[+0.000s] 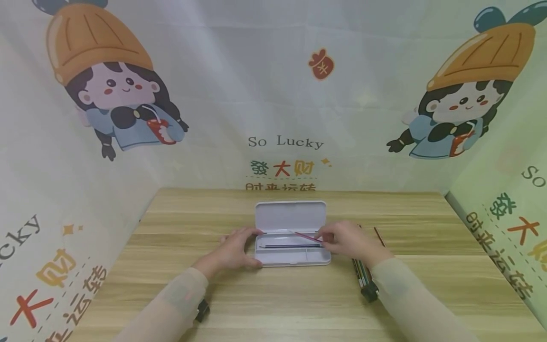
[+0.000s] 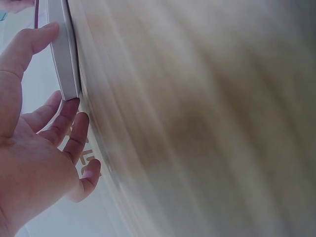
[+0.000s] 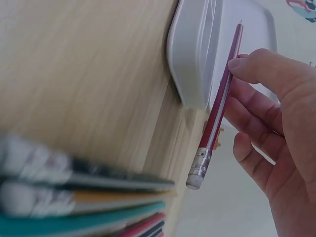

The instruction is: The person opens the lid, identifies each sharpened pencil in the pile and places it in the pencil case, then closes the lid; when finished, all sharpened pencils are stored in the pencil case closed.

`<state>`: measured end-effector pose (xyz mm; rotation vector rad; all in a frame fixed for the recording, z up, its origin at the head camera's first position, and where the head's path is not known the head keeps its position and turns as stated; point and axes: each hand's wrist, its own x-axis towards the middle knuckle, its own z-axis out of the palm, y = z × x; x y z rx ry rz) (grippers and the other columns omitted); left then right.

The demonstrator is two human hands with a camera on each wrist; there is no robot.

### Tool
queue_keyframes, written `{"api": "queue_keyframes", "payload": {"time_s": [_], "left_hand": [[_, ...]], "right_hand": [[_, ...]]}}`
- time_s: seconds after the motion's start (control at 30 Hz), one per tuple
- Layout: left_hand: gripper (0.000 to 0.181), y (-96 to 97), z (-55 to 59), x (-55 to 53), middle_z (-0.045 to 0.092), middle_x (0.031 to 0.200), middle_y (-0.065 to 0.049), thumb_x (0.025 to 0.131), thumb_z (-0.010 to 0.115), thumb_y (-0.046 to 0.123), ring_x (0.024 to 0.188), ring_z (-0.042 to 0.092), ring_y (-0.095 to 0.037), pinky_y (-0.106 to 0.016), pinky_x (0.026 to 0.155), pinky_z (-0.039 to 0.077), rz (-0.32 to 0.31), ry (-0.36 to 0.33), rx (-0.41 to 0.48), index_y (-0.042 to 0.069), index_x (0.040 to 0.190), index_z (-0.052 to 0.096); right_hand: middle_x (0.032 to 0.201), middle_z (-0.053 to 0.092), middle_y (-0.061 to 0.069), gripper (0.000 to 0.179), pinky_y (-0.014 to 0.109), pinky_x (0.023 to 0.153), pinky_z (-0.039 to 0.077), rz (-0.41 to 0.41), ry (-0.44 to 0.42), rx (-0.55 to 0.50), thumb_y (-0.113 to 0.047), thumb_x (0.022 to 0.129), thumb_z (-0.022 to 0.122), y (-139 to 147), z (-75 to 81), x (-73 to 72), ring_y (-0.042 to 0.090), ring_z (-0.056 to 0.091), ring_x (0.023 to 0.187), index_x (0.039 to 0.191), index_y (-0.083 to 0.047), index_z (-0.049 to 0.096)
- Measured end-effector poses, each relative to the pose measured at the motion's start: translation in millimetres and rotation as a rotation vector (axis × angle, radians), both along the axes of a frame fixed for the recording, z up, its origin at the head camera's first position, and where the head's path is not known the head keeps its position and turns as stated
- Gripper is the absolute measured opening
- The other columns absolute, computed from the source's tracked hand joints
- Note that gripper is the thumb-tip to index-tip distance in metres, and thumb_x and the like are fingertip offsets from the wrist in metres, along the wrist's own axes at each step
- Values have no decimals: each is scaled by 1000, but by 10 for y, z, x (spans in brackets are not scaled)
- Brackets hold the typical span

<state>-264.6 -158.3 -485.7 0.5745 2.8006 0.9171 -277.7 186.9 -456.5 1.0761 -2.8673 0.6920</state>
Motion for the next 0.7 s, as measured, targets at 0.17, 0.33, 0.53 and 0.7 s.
{"api": "queue_keyframes", "payload": {"time_s": [0.17, 0.33, 0.53, 0.7], "left_hand": [[84, 4, 6, 7, 57, 147, -11, 68, 94, 29, 135, 49, -35, -62, 107, 28, 7, -2, -2, 14, 142, 56], [84, 7, 2, 4, 58, 146, -11, 68, 94, 30, 134, 49, -35, -62, 107, 28, 10, 3, -6, 15, 142, 57], [85, 11, -17, 3, 57, 148, -11, 69, 94, 31, 135, 49, -36, -64, 109, 27, 10, -2, -12, 15, 143, 56], [86, 14, -13, -8, 56, 149, -11, 68, 94, 31, 136, 48, -37, -65, 110, 27, 12, -8, -14, 15, 144, 55]], "right_hand": [[88, 73, -7, 20, 22, 71, 52, 55, 58, 25, -8, 87, 78, -126, -6, -71, 7, 62, 78, 105, -16, 80], [84, 71, -7, 18, 22, 70, 52, 108, 92, 44, -8, 87, 77, -245, 10, -113, 8, 62, 75, 103, -16, 80], [89, 74, -5, 18, 22, 73, 54, 136, 79, 54, -8, 89, 76, -355, -5, -154, 7, 64, 79, 104, -15, 80], [93, 75, -1, 17, 23, 77, 55, 159, 81, 68, -7, 90, 75, -430, -18, -181, 7, 65, 82, 105, -13, 80]]}}
